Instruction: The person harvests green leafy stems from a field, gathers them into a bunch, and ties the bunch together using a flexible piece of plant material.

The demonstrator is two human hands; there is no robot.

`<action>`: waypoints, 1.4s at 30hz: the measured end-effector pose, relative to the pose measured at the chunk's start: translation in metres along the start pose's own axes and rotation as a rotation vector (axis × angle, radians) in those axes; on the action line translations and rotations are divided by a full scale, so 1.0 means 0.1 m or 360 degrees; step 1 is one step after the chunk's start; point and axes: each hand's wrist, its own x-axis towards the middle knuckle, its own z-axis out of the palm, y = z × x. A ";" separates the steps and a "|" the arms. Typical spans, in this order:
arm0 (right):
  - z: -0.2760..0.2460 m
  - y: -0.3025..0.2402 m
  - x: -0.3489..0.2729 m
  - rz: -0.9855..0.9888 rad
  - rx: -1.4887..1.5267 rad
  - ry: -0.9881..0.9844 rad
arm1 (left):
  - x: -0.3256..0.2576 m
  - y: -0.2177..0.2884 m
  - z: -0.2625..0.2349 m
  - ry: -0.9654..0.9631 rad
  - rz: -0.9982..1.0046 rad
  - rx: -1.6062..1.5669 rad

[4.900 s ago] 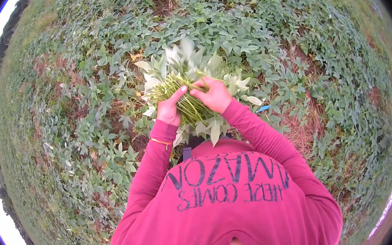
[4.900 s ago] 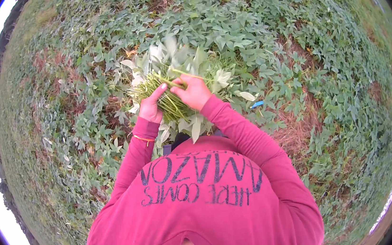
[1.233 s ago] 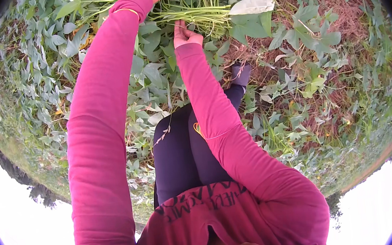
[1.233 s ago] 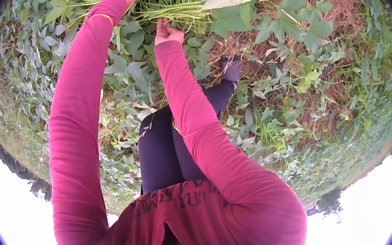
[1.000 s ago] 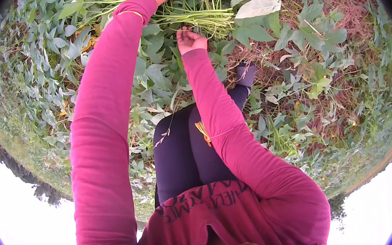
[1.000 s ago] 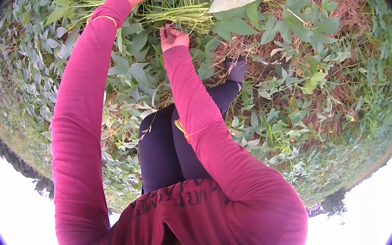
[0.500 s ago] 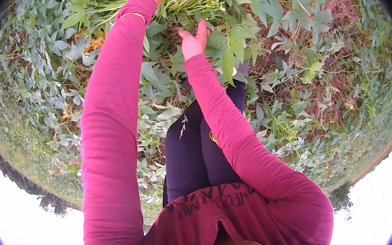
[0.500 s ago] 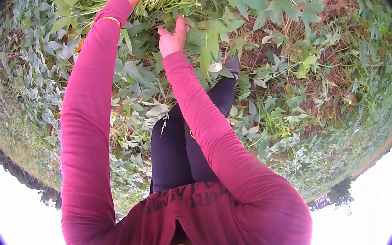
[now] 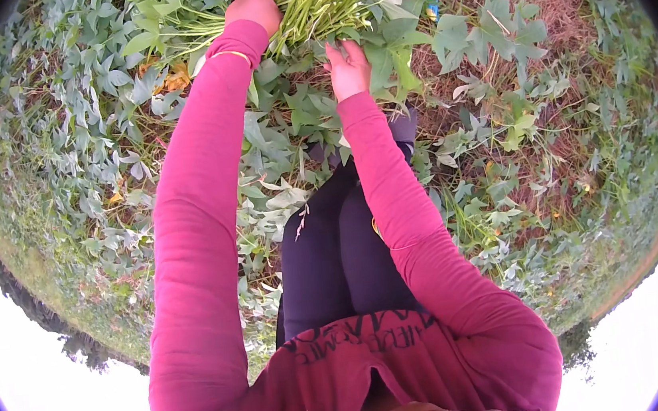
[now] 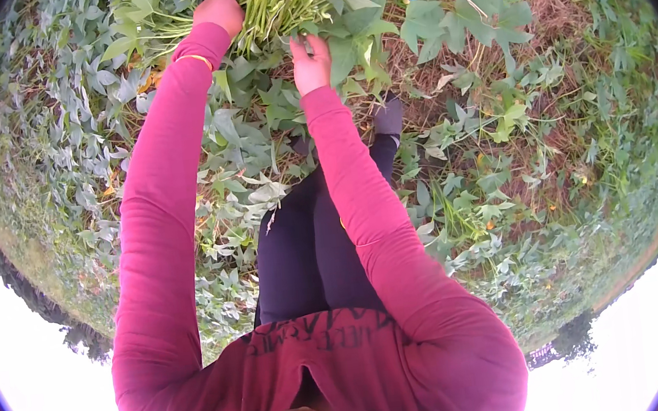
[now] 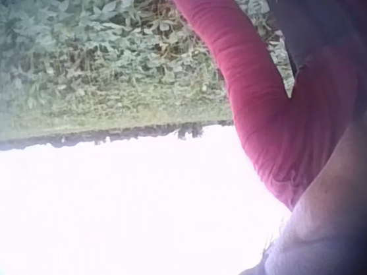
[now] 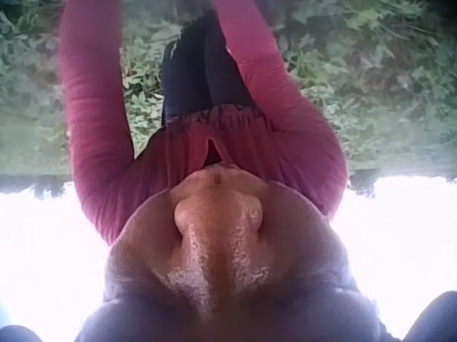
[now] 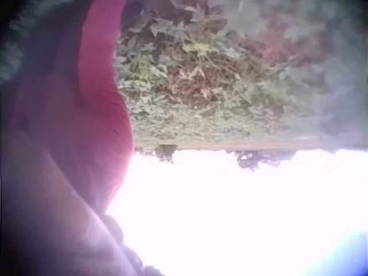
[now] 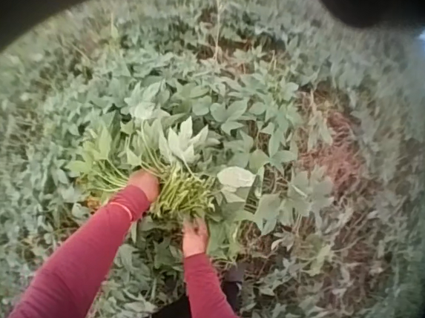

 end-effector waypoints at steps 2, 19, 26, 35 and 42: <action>-0.06 -0.15 -0.37 -0.0320 -0.0242 -0.0015 | -0.32 -0.08 -0.01 0.0116 -0.0020 -0.0102; -0.07 -2.91 -2.91 -0.1374 -0.1286 -0.1671 | -4.40 0.36 -0.60 0.0129 -0.0630 -0.3543; 0.47 -3.15 -3.87 -0.0224 -0.0560 -0.1992 | -5.61 0.61 -1.46 0.0972 -0.0711 -0.3845; 0.96 -4.11 -4.61 -0.0146 -0.1365 -0.2881 | -6.22 0.94 -1.39 0.1856 -0.0290 -0.3495; 0.82 -4.02 -4.95 -0.0348 -0.1495 -0.3197 | -6.42 1.40 -1.64 0.2054 -0.0474 -0.3573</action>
